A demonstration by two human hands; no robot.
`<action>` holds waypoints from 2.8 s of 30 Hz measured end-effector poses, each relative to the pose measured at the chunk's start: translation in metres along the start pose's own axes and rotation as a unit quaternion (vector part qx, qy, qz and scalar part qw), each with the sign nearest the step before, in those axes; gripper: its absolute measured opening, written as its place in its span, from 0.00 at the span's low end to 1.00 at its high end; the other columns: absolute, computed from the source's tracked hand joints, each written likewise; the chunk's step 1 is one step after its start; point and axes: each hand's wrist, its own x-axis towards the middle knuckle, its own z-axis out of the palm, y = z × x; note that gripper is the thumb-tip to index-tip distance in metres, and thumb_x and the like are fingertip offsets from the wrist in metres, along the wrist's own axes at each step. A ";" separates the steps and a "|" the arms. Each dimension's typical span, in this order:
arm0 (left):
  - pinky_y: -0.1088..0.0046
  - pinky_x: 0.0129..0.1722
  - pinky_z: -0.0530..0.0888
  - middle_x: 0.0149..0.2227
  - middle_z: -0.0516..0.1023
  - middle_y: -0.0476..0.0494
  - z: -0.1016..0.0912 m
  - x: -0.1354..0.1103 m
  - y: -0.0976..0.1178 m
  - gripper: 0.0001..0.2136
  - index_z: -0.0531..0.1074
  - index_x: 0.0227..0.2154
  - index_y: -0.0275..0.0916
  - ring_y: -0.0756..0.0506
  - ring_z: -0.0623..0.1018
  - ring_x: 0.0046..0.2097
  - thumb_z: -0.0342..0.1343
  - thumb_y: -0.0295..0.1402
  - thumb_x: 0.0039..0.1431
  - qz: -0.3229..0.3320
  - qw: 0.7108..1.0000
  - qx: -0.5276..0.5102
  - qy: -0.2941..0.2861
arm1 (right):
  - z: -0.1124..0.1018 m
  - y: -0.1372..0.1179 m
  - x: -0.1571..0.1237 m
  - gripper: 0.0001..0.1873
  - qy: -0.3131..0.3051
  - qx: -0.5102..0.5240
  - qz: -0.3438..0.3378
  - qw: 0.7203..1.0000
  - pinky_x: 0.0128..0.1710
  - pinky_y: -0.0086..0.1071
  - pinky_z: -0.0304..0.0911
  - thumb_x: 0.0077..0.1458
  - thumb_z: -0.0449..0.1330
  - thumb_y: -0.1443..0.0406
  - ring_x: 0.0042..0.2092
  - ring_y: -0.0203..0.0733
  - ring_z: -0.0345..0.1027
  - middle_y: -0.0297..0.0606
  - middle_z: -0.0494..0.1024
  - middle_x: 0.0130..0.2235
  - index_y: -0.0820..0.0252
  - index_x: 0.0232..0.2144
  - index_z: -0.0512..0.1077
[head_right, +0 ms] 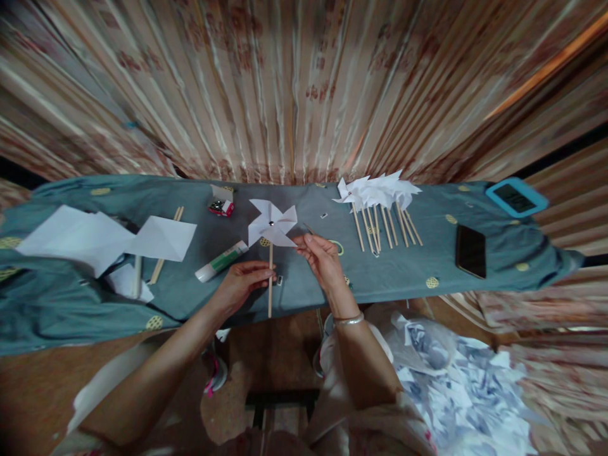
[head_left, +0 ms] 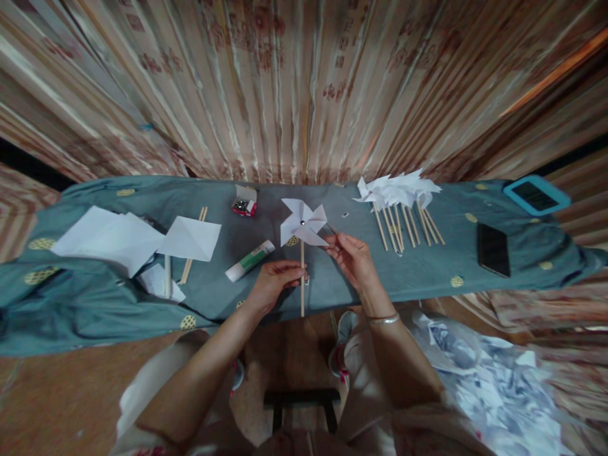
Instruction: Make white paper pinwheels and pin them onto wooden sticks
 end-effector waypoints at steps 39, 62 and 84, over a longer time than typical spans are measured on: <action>0.78 0.29 0.71 0.25 0.81 0.44 0.001 -0.001 0.004 0.18 0.81 0.26 0.34 0.50 0.78 0.29 0.76 0.38 0.30 0.005 1.000 -0.007 0.011 | 0.017 0.004 -0.013 0.18 -0.053 -0.095 0.026 0.994 0.32 0.30 0.67 0.40 0.72 0.49 0.28 0.35 0.71 0.36 0.83 0.27 0.56 0.23 0.82; 0.78 0.28 0.69 0.25 0.81 0.44 0.004 -0.003 0.003 0.17 0.81 0.25 0.35 0.50 0.77 0.28 0.75 0.40 0.30 -0.017 0.999 0.017 -0.036 | -0.007 -0.008 0.006 0.15 0.042 -0.004 -0.027 0.999 0.38 0.30 0.73 0.42 0.73 0.54 0.36 0.37 0.76 0.37 0.85 0.39 0.56 0.31 0.81; 0.78 0.28 0.70 0.25 0.81 0.43 0.002 0.001 0.003 0.17 0.82 0.25 0.35 0.50 0.77 0.28 0.75 0.38 0.30 -0.006 1.000 -0.002 -0.007 | 0.002 -0.005 -0.001 0.17 0.000 -0.017 0.013 1.000 0.33 0.26 0.72 0.40 0.74 0.51 0.32 0.35 0.76 0.38 0.84 0.33 0.57 0.27 0.81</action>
